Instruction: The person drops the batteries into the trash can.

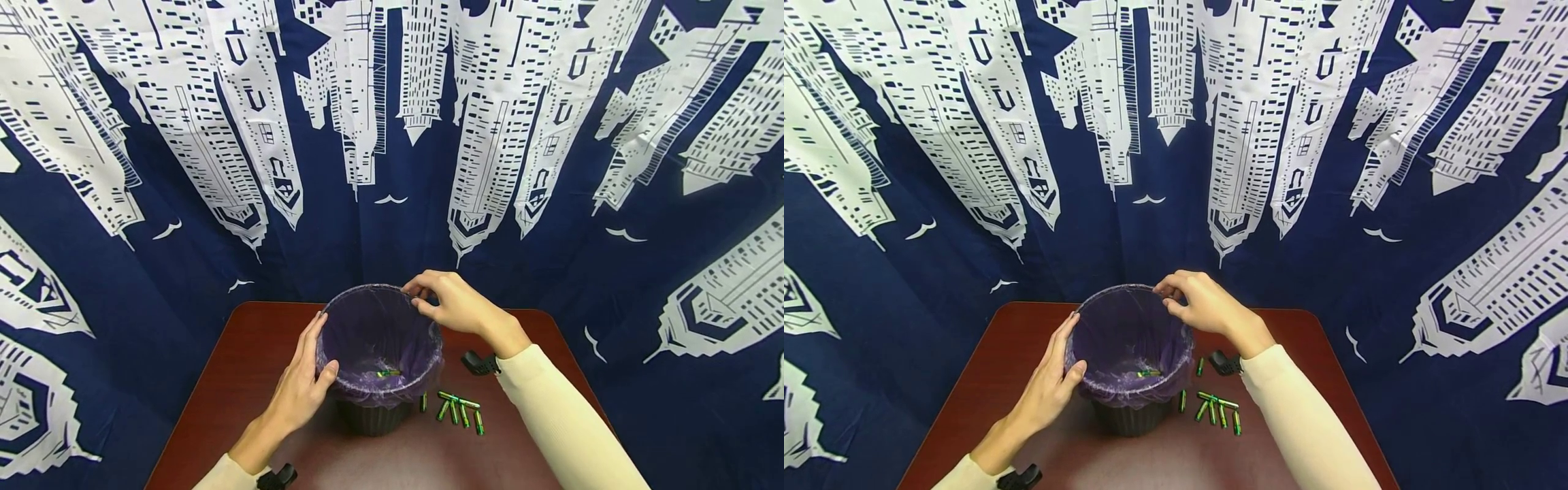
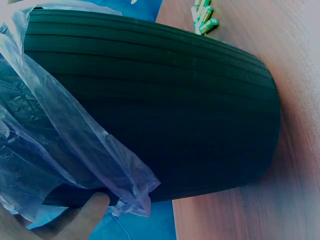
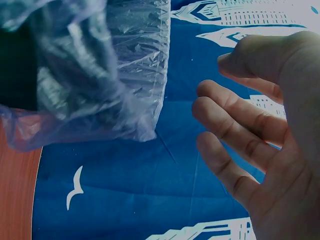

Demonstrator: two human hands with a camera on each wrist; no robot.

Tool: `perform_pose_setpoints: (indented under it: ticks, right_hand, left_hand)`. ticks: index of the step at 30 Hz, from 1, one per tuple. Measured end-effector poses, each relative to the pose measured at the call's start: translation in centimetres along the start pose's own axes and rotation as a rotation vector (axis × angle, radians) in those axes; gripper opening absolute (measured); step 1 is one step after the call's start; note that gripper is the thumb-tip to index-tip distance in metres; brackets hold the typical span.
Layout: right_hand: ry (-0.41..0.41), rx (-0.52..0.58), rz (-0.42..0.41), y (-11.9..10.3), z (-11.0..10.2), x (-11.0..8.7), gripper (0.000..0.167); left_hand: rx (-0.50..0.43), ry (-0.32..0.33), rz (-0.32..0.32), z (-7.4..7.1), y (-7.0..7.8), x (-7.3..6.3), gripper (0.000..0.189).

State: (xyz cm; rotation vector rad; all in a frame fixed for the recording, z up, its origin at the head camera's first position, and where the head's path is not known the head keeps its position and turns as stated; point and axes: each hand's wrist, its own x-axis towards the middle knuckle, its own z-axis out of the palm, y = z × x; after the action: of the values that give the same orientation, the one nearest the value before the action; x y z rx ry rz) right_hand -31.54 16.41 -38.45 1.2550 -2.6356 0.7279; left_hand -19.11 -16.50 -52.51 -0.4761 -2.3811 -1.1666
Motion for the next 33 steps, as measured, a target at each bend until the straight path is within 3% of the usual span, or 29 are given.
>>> perform_pose_setpoints:
  ticks: [7,16,23,33]
  right_hand:
    - [0.062,0.002,0.005,0.8,0.0,-1.6,0.024]
    - [0.091,0.006,0.079,2.3,0.4,-3.9,0.030]
    - [0.127,0.010,0.070,3.5,1.3,-5.5,0.031]
    - [0.130,0.009,0.144,5.8,3.0,-8.1,0.034]
  left_hand:
    - [0.006,-0.006,-0.014,-0.1,-0.1,0.1,0.086]
    - [0.010,-0.001,-0.016,-0.1,-0.3,-0.1,0.084]
    - [0.005,-0.003,-0.024,-0.3,-0.2,0.0,0.084]
    - [0.005,-0.003,-0.017,-0.2,-0.3,0.0,0.085]
